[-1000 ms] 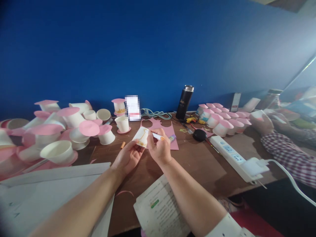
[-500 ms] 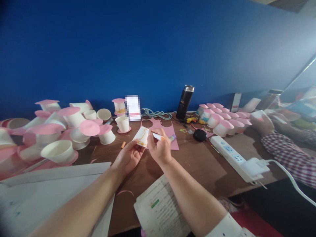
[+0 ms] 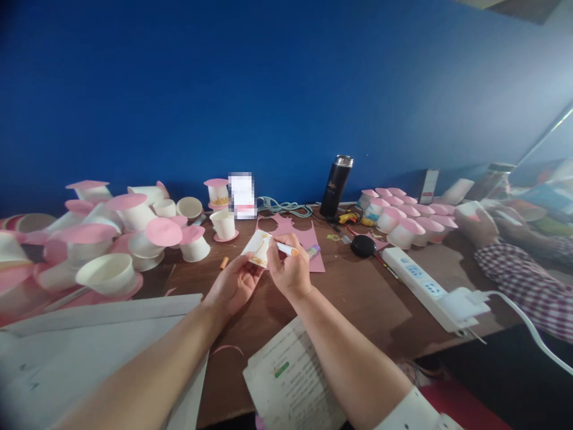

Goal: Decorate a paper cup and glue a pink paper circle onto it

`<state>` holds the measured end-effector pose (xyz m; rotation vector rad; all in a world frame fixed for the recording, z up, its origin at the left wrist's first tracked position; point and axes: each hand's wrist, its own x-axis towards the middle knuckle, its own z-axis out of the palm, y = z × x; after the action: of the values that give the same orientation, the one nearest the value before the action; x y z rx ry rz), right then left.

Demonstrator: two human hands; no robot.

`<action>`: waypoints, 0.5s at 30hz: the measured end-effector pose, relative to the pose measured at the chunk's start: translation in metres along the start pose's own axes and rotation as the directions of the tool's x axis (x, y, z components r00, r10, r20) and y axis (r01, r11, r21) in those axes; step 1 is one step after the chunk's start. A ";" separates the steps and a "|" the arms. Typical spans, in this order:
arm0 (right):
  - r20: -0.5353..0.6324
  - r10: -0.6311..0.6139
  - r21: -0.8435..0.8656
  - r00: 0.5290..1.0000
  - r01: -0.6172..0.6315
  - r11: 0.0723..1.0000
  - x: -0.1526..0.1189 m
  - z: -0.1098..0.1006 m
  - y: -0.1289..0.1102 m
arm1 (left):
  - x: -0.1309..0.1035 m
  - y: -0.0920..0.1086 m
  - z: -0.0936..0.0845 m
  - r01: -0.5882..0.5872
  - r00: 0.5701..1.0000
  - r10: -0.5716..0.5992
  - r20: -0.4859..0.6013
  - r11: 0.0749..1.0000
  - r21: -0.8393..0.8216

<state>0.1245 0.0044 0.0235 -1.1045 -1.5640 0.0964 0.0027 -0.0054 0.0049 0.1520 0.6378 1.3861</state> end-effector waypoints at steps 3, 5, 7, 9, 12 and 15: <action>0.002 -0.009 0.004 1.000 0.009 1.000 0.000 0.001 0.000 | 0.000 0.000 0.001 0.003 1.000 -0.003 0.002 1.000 -0.003; 0.000 -0.015 0.006 1.000 0.015 1.000 0.000 0.001 0.000 | -0.001 0.000 0.001 0.004 1.000 -0.004 0.003 1.000 -0.007; -0.001 -0.020 0.002 1.000 0.020 1.000 0.000 0.001 0.000 | -0.001 0.000 0.002 0.008 1.000 -0.008 0.002 1.000 -0.006; 0.002 -0.022 0.000 1.000 0.022 1.000 0.000 0.001 -0.001 | -0.002 0.000 0.002 0.011 1.000 -0.011 -0.001 1.000 -0.002; 0.000 -0.023 -0.001 1.000 0.023 1.000 0.000 0.001 -0.001 | -0.002 0.000 0.002 0.012 1.000 -0.012 0.003 1.000 -0.001; -0.010 -0.032 -0.004 0.999 0.032 0.999 0.001 0.001 -0.002 | -0.002 -0.001 0.002 0.012 1.000 -0.012 0.022 1.000 -0.004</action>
<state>0.1227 0.0046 0.0248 -1.0812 -1.5733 0.0661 0.0042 -0.0071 0.0071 0.1594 0.6167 1.3723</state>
